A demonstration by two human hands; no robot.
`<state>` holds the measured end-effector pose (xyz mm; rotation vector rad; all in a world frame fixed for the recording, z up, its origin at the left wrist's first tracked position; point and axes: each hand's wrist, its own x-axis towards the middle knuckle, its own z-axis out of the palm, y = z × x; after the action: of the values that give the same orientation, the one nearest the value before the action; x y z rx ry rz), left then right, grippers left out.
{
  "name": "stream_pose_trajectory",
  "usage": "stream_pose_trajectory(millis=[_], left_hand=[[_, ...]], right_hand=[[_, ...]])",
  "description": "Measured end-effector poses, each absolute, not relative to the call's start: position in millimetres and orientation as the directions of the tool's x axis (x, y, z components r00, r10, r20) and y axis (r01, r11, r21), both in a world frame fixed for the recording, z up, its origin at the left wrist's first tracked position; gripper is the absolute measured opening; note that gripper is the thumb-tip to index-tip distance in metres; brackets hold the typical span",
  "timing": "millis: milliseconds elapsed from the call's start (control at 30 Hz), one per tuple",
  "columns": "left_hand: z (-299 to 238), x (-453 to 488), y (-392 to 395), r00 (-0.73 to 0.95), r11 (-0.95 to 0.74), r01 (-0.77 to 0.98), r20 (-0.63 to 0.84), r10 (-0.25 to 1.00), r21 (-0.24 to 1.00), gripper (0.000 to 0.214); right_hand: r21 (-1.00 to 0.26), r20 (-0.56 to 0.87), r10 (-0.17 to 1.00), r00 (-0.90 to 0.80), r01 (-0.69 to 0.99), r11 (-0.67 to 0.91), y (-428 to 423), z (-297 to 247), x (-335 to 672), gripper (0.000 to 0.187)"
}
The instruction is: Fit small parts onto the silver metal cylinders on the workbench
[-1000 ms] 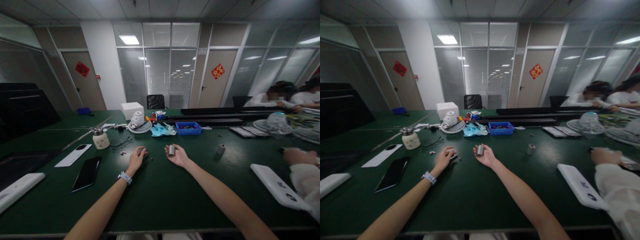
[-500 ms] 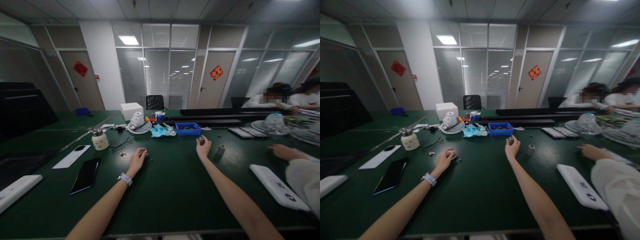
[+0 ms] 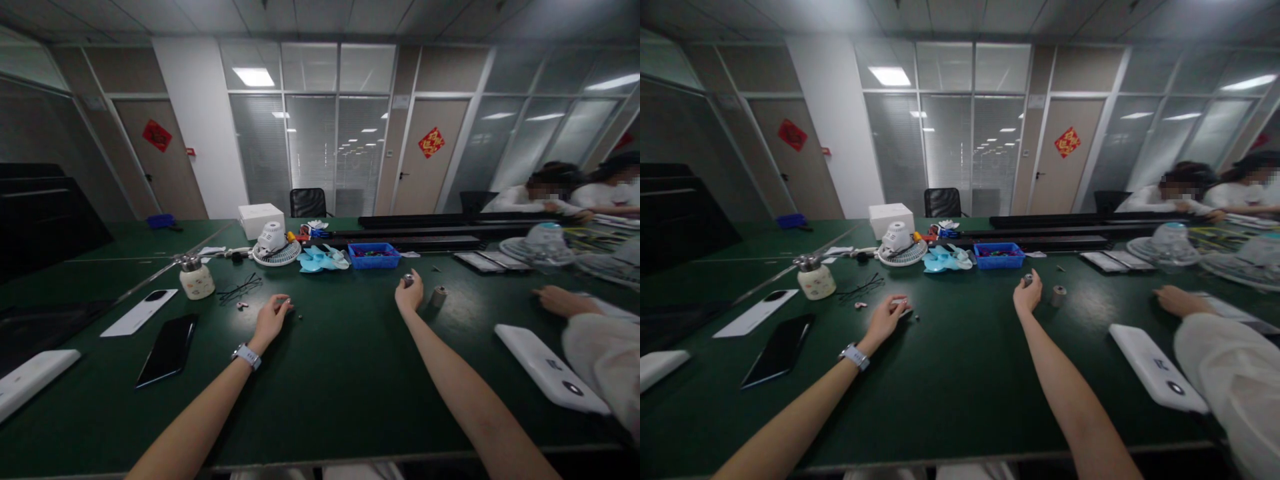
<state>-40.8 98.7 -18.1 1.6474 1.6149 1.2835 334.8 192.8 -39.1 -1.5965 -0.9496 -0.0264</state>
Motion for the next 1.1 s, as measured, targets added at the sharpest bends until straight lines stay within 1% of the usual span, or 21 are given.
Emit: stream_pose_trajectory(millis=[100, 167, 300, 367, 467, 533, 600, 633, 700, 767, 833, 867, 933, 1033, 1100], left_hand=[[-19.0, -41.3, 99.0, -0.135, -0.181, 0.499, 0.282, 0.950, 0.847, 0.036], [-19.5, -41.3, 99.2, -0.129, -0.184, 0.505, 0.284, 0.950, 0.843, 0.036], [-21.4, -41.7, 100.0, -0.121, -0.199, 0.501, 0.296, 0.948, 0.842, 0.037], [-22.5, -42.1, 100.4, -0.118, -0.203, 0.505, 0.300, 0.947, 0.839, 0.036], [-22.8, -42.1, 100.5, -0.111, -0.204, 0.521, 0.303, 0.946, 0.829, 0.035], [-22.0, -41.6, 100.4, -0.111, -0.197, 0.530, 0.297, 0.948, 0.825, 0.034], [-20.9, -40.8, 100.5, -0.114, -0.182, 0.533, 0.284, 0.952, 0.826, 0.033], [-20.5, -40.5, 100.7, -0.117, -0.177, 0.531, 0.279, 0.953, 0.828, 0.033], [-20.4, -40.1, 101.4, -0.124, -0.172, 0.523, 0.274, 0.954, 0.835, 0.034], [-20.9, -40.4, 102.1, -0.137, -0.166, 0.520, 0.274, 0.952, 0.838, 0.035], [-21.7, -40.9, 102.4, -0.146, -0.161, 0.524, 0.275, 0.950, 0.836, 0.036], [-22.1, -41.1, 102.3, -0.149, -0.160, 0.528, 0.276, 0.949, 0.834, 0.036], [-22.6, -41.3, 101.9, -0.154, -0.159, 0.534, 0.281, 0.947, 0.830, 0.036], [-23.7, -41.3, 102.2, -0.165, -0.160, 0.537, 0.289, 0.943, 0.828, 0.035], [-25.1, -41.5, 103.3, -0.157, -0.168, 0.540, 0.294, 0.943, 0.825, 0.034]], right_hand=[[-0.800, 0.534, 0.569, 0.626, 0.592, 0.099, 193.7, -38.0, 332.6, 0.055], [-0.814, 0.518, 0.574, 0.634, 0.572, 0.102, 193.9, -36.7, 331.2, 0.060], [-0.888, 0.411, 0.633, 0.656, 0.444, 0.117, 195.1, -34.9, 326.1, 0.075], [-0.906, 0.370, 0.660, 0.653, 0.412, 0.100, 197.0, -35.7, 324.5, 0.082], [-0.877, 0.384, 0.665, 0.641, 0.479, 0.045, 198.1, -36.2, 324.5, 0.087], [-0.815, 0.450, 0.657, 0.605, 0.579, 0.025, 193.5, -32.7, 322.2, 0.088], [-0.711, 0.557, 0.643, 0.526, 0.702, 0.041, 182.0, -24.9, 312.2, 0.086], [-0.644, 0.616, 0.641, 0.458, 0.761, 0.076, 173.6, -19.9, 303.1, 0.082], [-0.491, 0.710, 0.657, 0.254, 0.847, 0.203, 152.9, -9.9, 276.0, 0.068], [-0.345, 0.727, 0.687, -0.001, 0.865, 0.365, 130.8, -3.7, 240.0, 0.049], [-0.258, 0.676, 0.708, -0.204, 0.834, 0.487, 112.3, -3.5, 202.4, 0.037], [-0.246, 0.640, 0.720, -0.269, 0.816, 0.524, 105.6, -5.5, 185.7, 0.034], [-0.269, 0.569, 0.750, -0.337, 0.786, 0.557, 98.5, -11.8, 159.5, 0.035], [-0.328, 0.496, 0.792, -0.357, 0.767, 0.551, 99.2, -21.5, 140.1, 0.036], [-0.330, 0.492, 0.790, -0.366, 0.762, 0.558, 102.1, -25.5, 135.3, 0.032]])
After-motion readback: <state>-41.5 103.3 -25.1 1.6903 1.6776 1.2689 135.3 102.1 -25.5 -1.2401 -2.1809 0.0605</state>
